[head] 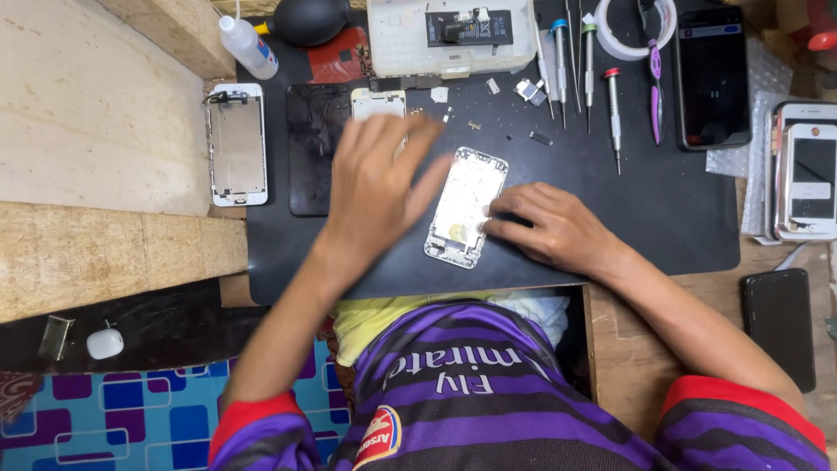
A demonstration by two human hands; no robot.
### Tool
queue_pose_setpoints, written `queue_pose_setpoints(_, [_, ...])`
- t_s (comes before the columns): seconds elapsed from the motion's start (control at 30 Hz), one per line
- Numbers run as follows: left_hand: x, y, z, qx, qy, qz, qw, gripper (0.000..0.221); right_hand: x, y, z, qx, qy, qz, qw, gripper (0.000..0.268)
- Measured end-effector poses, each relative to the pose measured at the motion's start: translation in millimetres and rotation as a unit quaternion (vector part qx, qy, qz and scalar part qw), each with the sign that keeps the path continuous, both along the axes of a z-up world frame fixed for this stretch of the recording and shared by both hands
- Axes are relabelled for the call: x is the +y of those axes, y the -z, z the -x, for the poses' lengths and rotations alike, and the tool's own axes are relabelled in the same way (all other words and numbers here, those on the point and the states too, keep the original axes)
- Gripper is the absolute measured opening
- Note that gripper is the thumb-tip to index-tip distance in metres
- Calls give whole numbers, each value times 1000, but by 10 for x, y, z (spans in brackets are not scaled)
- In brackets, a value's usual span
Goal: A technician is disassembling a mobile phone screen assembly, removing small screws and internal components using a precision screwdriver.
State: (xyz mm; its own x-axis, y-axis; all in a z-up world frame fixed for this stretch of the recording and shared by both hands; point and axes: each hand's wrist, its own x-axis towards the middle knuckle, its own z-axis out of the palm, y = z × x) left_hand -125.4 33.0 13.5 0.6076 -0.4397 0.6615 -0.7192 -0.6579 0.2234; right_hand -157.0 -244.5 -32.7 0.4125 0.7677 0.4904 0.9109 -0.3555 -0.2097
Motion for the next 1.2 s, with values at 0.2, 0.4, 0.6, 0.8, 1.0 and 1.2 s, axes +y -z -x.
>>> queue_pose_setpoints(0.2, [-90, 253, 936, 111, -45, 67, 991, 67, 77, -493, -260, 94, 29, 37, 994, 49])
queue_pose_setpoints(0.4, [-266, 493, 1120, 133, -90, 52, 986, 81, 302, -830, -553, 176, -37, 173, 968, 67])
queue_pose_setpoints(0.6, [-283, 491, 1105, 135, -94, 58, 985, 78, 384, -899, -672, 137, -53, 259, 955, 63])
queue_pose_setpoints(0.8, [-231, 413, 1065, 157, -67, 55, 984, 70, 217, -745, -635, 58, -1, 257, 965, 70])
queue_pose_setpoints(1.0, [-225, 394, 914, 143, -27, -10, 989, 68, -85, -415, -384, 36, 101, 203, 973, 78])
queue_pose_setpoints(1.2, [-218, 343, 701, 158, 17, -61, 985, 69, -209, -253, -140, 34, 164, 124, 978, 72])
